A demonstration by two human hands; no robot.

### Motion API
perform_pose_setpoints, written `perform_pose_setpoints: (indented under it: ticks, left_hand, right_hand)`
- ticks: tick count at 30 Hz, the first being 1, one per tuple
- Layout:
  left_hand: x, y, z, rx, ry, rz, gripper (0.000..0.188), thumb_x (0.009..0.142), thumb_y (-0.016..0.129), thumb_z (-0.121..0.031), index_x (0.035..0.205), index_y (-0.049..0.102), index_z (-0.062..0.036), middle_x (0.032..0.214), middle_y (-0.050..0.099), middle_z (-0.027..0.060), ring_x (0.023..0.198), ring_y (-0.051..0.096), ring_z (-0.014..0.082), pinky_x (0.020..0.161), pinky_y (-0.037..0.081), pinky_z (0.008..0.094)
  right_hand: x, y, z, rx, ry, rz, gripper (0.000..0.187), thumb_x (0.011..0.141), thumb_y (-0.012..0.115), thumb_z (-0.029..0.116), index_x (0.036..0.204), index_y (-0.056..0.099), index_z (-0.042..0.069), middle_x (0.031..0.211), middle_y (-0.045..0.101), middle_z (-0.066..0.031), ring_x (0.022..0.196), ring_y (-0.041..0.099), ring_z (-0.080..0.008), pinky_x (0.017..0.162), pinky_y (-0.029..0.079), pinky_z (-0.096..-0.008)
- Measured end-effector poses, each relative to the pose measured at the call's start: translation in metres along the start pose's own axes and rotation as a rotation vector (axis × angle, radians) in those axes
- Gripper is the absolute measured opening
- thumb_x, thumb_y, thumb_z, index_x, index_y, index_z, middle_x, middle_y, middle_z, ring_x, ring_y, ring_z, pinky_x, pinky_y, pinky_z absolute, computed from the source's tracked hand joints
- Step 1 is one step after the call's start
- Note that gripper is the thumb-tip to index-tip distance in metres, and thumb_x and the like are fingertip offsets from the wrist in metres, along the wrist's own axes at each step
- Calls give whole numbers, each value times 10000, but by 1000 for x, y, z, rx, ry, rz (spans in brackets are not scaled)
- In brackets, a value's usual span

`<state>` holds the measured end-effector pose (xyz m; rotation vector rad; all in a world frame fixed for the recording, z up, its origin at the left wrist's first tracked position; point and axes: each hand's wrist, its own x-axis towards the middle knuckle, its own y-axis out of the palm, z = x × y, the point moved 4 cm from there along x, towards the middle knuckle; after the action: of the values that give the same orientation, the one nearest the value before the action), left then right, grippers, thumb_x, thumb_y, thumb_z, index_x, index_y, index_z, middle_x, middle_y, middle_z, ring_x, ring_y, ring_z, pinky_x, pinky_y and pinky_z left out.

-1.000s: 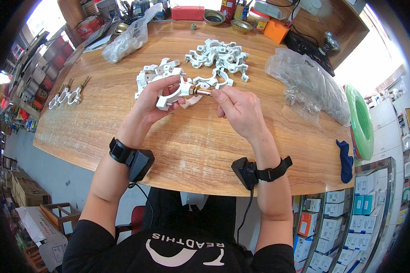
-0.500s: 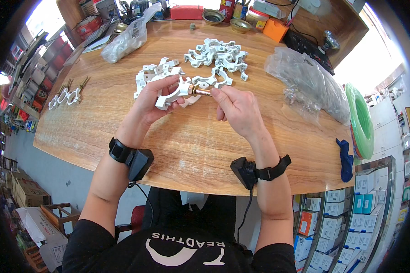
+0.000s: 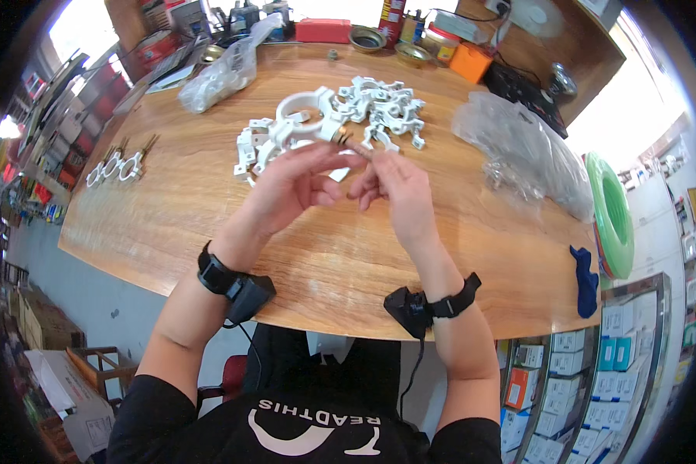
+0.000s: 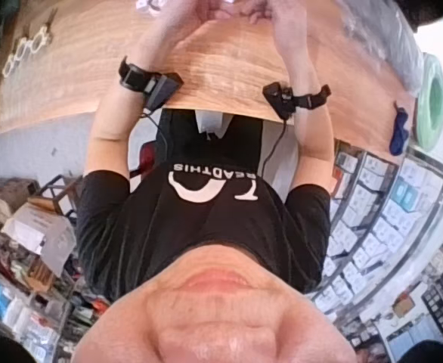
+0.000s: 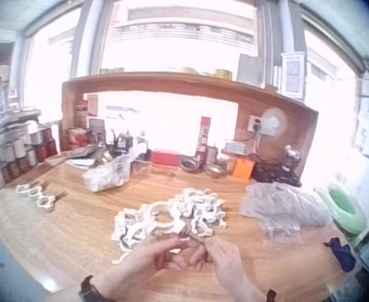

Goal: Assembling white plastic pipe clamps by inserting bolts and nuts by hand.

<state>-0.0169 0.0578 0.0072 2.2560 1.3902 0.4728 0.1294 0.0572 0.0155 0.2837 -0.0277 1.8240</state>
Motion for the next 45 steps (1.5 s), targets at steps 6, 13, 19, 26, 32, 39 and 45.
perform_pose_setpoints:
  ticks: [6,13,19,26,32,39,45]
  left_hand:
    - [0,10,6,-100,-55,7,320,880,440,-226,1080,472,21,846,591,86,619,587,127,549,478,224]
    - [-11,-5,-12,-84,-39,-77,259,876,452,-209,1003,494,12,746,593,65,522,504,95,462,403,214]
    - [-52,-50,-60,40,21,-303,215,867,477,-205,994,514,-34,820,599,81,580,529,103,533,446,217]
    - [-104,-187,-103,-195,235,-763,173,884,376,-121,897,489,8,960,570,159,730,581,192,646,490,281]
    - [-123,-239,-111,-196,201,-897,165,857,405,-126,869,490,15,888,578,161,699,555,212,638,469,327]
    - [-158,-273,-124,-69,116,-910,144,814,453,-116,785,507,14,818,576,143,639,519,183,618,480,327]
    - [-154,-274,-116,-101,97,-892,208,865,387,-148,930,492,20,879,581,141,722,552,192,717,483,342]
  right_hand:
    - [-18,16,2,-482,-40,134,263,899,406,199,921,554,-18,707,581,-66,638,553,-105,528,441,-228]
    - [-15,18,-5,-395,-40,318,249,895,424,187,873,547,-29,730,588,-75,627,544,-98,552,440,-224]
    - [-11,10,-6,-445,-13,304,222,881,454,165,861,545,-36,711,587,-78,584,528,-97,532,431,-213]
    - [-11,15,-13,-527,5,355,168,857,482,124,818,556,-22,695,592,-64,571,522,-84,522,425,-207]
    - [-16,17,-12,-583,23,376,146,837,503,118,809,559,-14,695,593,-49,569,521,-83,524,426,-211]
    - [-21,19,-15,-699,57,450,126,809,540,118,824,568,-4,661,578,-35,575,511,-86,526,409,-221]
    - [-17,20,-15,-758,84,435,129,788,558,123,822,579,0,661,576,-51,577,517,-103,535,411,-237]
